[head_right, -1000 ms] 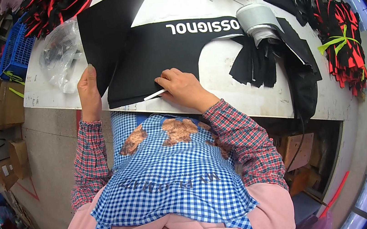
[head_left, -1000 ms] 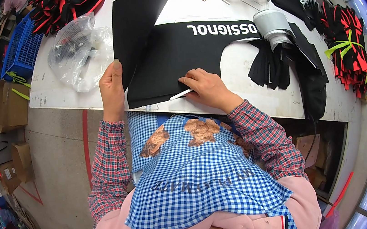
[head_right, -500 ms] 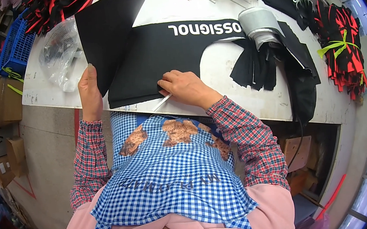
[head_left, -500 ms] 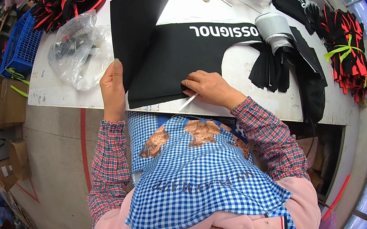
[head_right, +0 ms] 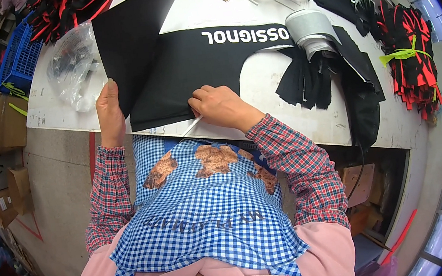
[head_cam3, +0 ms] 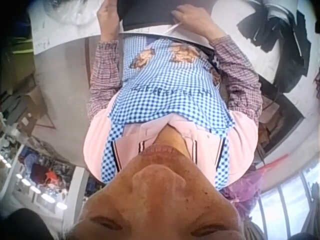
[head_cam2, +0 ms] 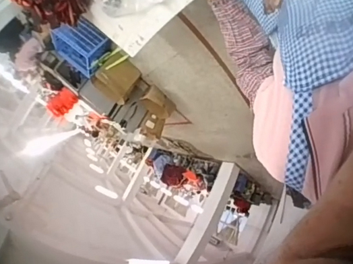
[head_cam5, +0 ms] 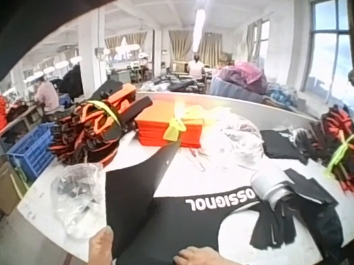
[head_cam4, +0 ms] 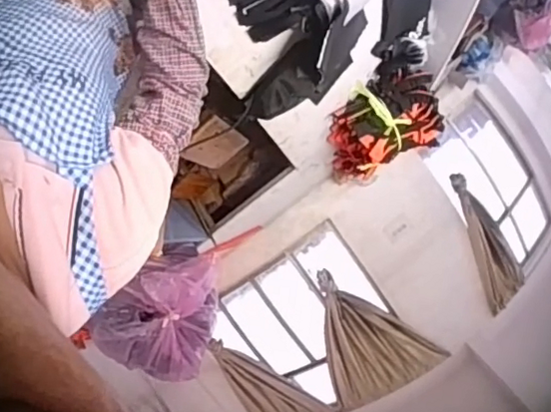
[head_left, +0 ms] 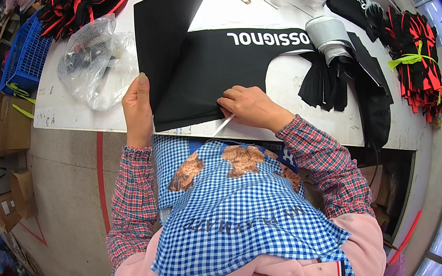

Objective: Marking patterns on black material using a white pen and a template in a workshop.

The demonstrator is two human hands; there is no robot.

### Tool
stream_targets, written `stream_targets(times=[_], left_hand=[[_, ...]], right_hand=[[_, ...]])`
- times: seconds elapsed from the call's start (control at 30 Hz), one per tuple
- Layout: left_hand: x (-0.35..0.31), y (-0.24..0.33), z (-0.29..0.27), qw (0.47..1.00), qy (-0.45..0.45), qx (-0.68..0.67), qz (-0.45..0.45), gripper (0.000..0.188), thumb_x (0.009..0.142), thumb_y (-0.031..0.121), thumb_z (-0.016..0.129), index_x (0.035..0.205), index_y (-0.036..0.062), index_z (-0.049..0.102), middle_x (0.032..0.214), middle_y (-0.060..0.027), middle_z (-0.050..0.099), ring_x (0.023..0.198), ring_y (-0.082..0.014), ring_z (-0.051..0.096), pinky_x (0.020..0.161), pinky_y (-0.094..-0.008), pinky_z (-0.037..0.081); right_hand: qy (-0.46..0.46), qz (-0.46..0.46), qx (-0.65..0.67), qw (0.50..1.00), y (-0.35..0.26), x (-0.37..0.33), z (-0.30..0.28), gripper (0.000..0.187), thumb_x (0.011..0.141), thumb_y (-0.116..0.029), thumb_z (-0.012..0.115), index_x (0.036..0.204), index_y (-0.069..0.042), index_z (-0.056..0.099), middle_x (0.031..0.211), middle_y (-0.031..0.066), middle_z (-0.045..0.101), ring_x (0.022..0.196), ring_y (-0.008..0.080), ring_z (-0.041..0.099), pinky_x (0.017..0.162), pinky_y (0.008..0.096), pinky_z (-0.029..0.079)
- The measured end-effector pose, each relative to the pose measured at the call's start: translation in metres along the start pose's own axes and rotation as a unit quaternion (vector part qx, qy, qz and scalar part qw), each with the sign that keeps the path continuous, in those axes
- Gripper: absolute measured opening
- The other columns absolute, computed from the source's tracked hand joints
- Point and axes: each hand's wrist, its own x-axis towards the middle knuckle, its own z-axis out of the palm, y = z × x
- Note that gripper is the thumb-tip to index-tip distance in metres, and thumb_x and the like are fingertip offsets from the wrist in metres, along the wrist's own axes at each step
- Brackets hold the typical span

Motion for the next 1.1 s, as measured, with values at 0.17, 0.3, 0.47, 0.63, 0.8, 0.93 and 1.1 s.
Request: stream_targets(times=[0.17, 0.3, 0.47, 0.63, 0.8, 0.93, 1.1], left_hand=[[-0.003, 0.013, 0.007, 1.0, 0.019, -0.006, 0.001, 0.041, 0.107, 0.042, 0.057, 0.089, 0.0059, 0.065, 0.077, 0.0112, 0.042, 0.072, -0.0011, 0.034, 0.065, -0.02, 0.031], [-0.002, 0.004, 0.0, 0.999, 0.035, -0.01, 0.009, 0.039, 0.108, 0.04, 0.056, 0.097, 0.0045, 0.068, 0.08, 0.0104, 0.046, 0.076, -0.0012, 0.038, 0.07, -0.0201, 0.036], [0.002, -0.002, 0.003, 0.994, 0.083, -0.064, 0.033, 0.039, 0.109, 0.037, 0.053, 0.105, 0.0007, 0.068, 0.088, 0.0069, 0.056, 0.085, -0.0015, 0.048, 0.079, -0.0206, 0.042], [-0.005, 0.002, 0.005, 0.992, 0.084, -0.096, 0.012, 0.04, 0.109, 0.036, 0.053, 0.116, -0.002, 0.065, 0.1, 0.0007, 0.063, 0.097, -0.0051, 0.056, 0.092, -0.0236, 0.045], [-0.003, -0.01, 0.001, 0.996, 0.066, -0.055, 0.019, 0.044, 0.109, 0.037, 0.053, 0.122, -0.0044, 0.064, 0.108, -0.0032, 0.065, 0.108, -0.0085, 0.056, 0.102, -0.0268, 0.043], [-0.001, -0.016, 0.001, 0.997, 0.067, 0.011, 0.031, 0.047, 0.108, 0.038, 0.054, 0.124, -0.0048, 0.066, 0.112, -0.0047, 0.067, 0.108, -0.0104, 0.058, 0.1, -0.027, 0.045], [-0.005, -0.009, 0.007, 0.994, 0.065, 0.081, 0.036, 0.043, 0.109, 0.038, 0.053, 0.114, -0.0017, 0.068, 0.096, 0.002, 0.064, 0.093, -0.0059, 0.056, 0.085, -0.0234, 0.047]], right_hand=[[0.032, 0.007, 0.0, 0.999, 0.002, 0.001, 0.005, 0.013, 0.086, -0.013, 0.067, 0.096, -0.005, 0.069, 0.097, 0.0083, 0.068, 0.095, 0.0256, 0.068, 0.074, 0.0385, 0.058], [0.043, 0.041, 0.056, 0.997, 0.006, 0.003, 0.003, 0.018, 0.085, -0.011, 0.069, 0.102, -0.005, 0.069, 0.096, 0.0089, 0.069, 0.093, 0.0282, 0.069, 0.075, 0.0391, 0.058], [0.166, 0.161, 0.09, 0.969, 0.043, 0.013, -0.025, 0.025, 0.08, -0.008, 0.073, 0.104, -0.008, 0.071, 0.091, 0.0134, 0.071, 0.082, 0.0319, 0.07, 0.075, 0.0424, 0.057], [0.341, 0.364, 0.084, 0.863, 0.131, -0.01, -0.123, 0.032, 0.093, -0.032, 0.069, 0.11, -0.005, 0.074, 0.095, 0.0272, 0.071, 0.091, 0.0398, 0.071, 0.08, 0.046, 0.055], [0.465, 0.439, -0.161, 0.751, 0.273, -0.184, -0.182, 0.042, 0.098, -0.041, 0.062, 0.097, 0.0, 0.069, 0.088, 0.0253, 0.069, 0.086, 0.0457, 0.067, 0.073, 0.0505, 0.05], [0.312, 0.672, -0.229, 0.631, 0.31, -0.343, -0.166, 0.046, 0.092, -0.043, 0.061, 0.101, 0.0, 0.074, 0.102, 0.0264, 0.072, 0.097, 0.0474, 0.068, 0.088, 0.0558, 0.053], [0.354, 0.655, -0.273, 0.609, 0.286, -0.315, -0.158, 0.049, 0.091, -0.034, 0.06, 0.126, 0.0, 0.062, 0.12, 0.0256, 0.066, 0.113, 0.0428, 0.063, 0.096, 0.0527, 0.051]])
